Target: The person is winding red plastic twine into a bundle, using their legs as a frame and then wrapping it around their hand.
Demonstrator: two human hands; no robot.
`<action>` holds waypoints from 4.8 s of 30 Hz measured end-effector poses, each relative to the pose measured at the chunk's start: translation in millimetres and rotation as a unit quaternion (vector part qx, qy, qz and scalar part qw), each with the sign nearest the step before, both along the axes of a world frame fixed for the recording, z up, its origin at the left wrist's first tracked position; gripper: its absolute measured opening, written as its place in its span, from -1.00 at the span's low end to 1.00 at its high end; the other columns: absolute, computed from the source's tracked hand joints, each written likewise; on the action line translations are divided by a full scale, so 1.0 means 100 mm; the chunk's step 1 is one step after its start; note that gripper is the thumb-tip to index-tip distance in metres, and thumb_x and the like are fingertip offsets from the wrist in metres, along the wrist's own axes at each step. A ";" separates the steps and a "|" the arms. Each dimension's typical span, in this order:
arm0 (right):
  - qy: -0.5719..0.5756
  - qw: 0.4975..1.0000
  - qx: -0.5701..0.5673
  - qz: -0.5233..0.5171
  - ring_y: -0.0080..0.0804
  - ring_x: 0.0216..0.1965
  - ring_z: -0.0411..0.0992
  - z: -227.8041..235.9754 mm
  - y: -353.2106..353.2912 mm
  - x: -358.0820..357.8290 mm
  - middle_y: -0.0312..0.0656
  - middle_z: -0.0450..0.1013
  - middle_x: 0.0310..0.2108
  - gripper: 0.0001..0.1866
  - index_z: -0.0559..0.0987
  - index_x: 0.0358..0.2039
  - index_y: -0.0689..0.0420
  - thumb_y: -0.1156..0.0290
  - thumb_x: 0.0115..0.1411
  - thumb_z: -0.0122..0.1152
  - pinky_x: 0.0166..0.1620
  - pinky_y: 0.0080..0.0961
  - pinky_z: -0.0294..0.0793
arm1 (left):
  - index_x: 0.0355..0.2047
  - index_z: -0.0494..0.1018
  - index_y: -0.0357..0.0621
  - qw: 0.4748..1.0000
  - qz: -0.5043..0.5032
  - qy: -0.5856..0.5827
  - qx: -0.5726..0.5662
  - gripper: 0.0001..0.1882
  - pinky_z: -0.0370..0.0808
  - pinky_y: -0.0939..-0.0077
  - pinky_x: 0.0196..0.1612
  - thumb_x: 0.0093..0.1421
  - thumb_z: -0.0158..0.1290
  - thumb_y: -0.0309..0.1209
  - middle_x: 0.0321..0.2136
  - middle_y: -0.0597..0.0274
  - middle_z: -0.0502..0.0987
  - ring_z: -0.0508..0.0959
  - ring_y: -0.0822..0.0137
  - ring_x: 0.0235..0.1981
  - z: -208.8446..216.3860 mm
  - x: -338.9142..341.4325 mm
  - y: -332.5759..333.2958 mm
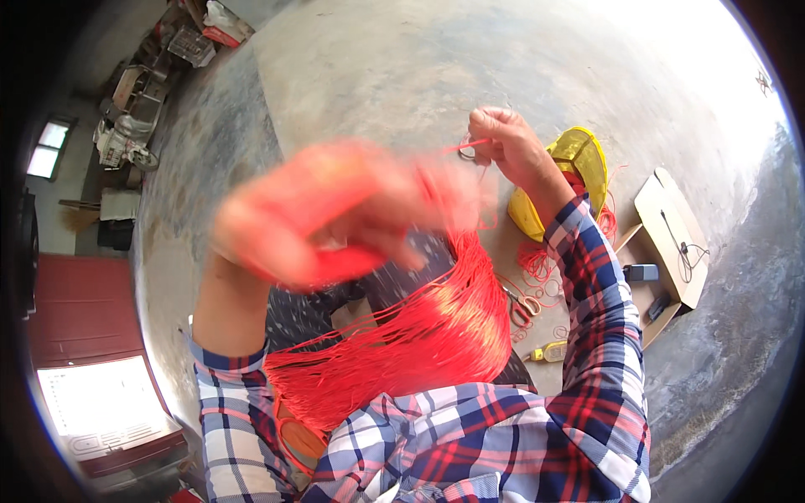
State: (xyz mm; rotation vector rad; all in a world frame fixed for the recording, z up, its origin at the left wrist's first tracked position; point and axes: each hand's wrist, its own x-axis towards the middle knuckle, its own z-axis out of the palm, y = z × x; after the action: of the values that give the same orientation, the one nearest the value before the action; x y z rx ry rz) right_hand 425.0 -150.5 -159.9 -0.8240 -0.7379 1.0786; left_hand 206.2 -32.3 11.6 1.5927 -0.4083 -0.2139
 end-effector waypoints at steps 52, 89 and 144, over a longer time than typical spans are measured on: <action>-0.149 0.950 0.050 0.271 -0.64 -0.69 0.10 1.33 1.69 -2.09 -0.41 0.22 -0.73 -0.57 0.44 -0.68 0.08 0.09 0.20 0.22 -0.61 -0.58 0.08 | 0.15 0.29 -0.22 0.857 0.317 0.258 0.313 -0.34 0.42 0.23 0.00 0.01 0.14 -0.31 0.14 -0.14 0.32 0.34 -0.04 0.17 0.39 -2.00 0.26; -0.129 0.938 -0.051 0.318 -0.51 -0.24 0.45 0.08 1.63 -0.65 -0.27 0.51 -0.32 -0.77 0.55 -0.28 0.09 0.19 0.23 0.16 -0.17 -0.57 0.39 | 0.22 0.17 -0.24 0.887 0.398 -0.114 -0.205 -0.30 0.43 0.11 0.08 0.13 0.02 -0.14 0.23 -0.12 0.18 0.26 -0.18 0.20 0.65 -1.06 0.88; 0.036 0.963 0.136 0.232 -0.42 -0.46 0.42 0.47 0.70 -0.48 -0.17 0.46 -0.48 -0.63 0.49 -0.11 0.26 0.26 0.17 0.08 -0.23 -0.52 0.36 | -0.15 0.50 -0.24 0.812 0.349 -0.094 0.458 -0.61 0.53 0.26 -0.22 0.01 0.12 -0.33 -0.21 0.03 0.56 0.58 0.13 -0.13 0.53 0.28 0.62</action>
State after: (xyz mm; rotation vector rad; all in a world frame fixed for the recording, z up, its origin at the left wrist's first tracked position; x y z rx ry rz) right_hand 377.4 -80.0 -112.7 -0.3781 -1.0207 1.3760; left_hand 234.1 30.2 64.2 2.6175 0.2177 0.3877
